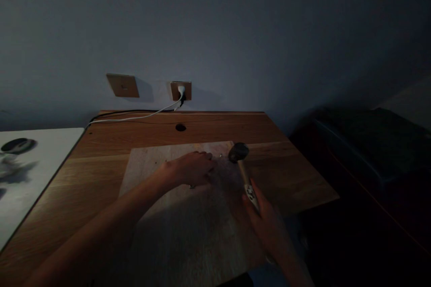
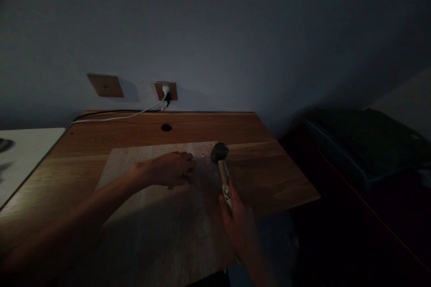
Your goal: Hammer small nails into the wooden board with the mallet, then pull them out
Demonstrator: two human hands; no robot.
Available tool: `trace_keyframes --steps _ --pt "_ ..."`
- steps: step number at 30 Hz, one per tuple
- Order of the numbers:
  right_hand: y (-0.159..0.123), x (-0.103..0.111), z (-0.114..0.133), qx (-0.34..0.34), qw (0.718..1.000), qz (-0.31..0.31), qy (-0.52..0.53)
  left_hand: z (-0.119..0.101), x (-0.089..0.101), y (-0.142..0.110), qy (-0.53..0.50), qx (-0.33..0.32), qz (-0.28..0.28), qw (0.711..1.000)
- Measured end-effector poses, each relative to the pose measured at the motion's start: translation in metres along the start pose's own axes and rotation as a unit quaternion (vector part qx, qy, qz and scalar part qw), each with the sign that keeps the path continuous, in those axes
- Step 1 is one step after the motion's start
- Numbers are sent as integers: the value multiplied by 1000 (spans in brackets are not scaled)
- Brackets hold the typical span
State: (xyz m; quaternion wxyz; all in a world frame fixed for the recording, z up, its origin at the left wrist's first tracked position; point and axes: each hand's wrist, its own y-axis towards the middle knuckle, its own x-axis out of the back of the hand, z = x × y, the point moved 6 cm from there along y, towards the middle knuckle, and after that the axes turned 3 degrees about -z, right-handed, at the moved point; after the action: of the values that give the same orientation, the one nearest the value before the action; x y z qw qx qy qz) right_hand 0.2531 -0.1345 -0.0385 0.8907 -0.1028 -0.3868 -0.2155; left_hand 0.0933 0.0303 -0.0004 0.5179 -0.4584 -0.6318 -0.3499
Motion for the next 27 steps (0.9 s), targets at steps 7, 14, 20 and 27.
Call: trace_keyframes --steps 7,14,20,27 --pt "-1 -2 -2 8 1000 -6 -2 16 2 2 -86 4 -21 996" --pt "-1 1 3 28 999 -6 27 66 5 14 -328 85 -217 915" --pt "-2 1 5 35 999 -12 21 67 -18 17 -289 94 -249 920" --pt "-1 2 4 35 999 -15 8 58 -19 19 -245 84 -241 935"
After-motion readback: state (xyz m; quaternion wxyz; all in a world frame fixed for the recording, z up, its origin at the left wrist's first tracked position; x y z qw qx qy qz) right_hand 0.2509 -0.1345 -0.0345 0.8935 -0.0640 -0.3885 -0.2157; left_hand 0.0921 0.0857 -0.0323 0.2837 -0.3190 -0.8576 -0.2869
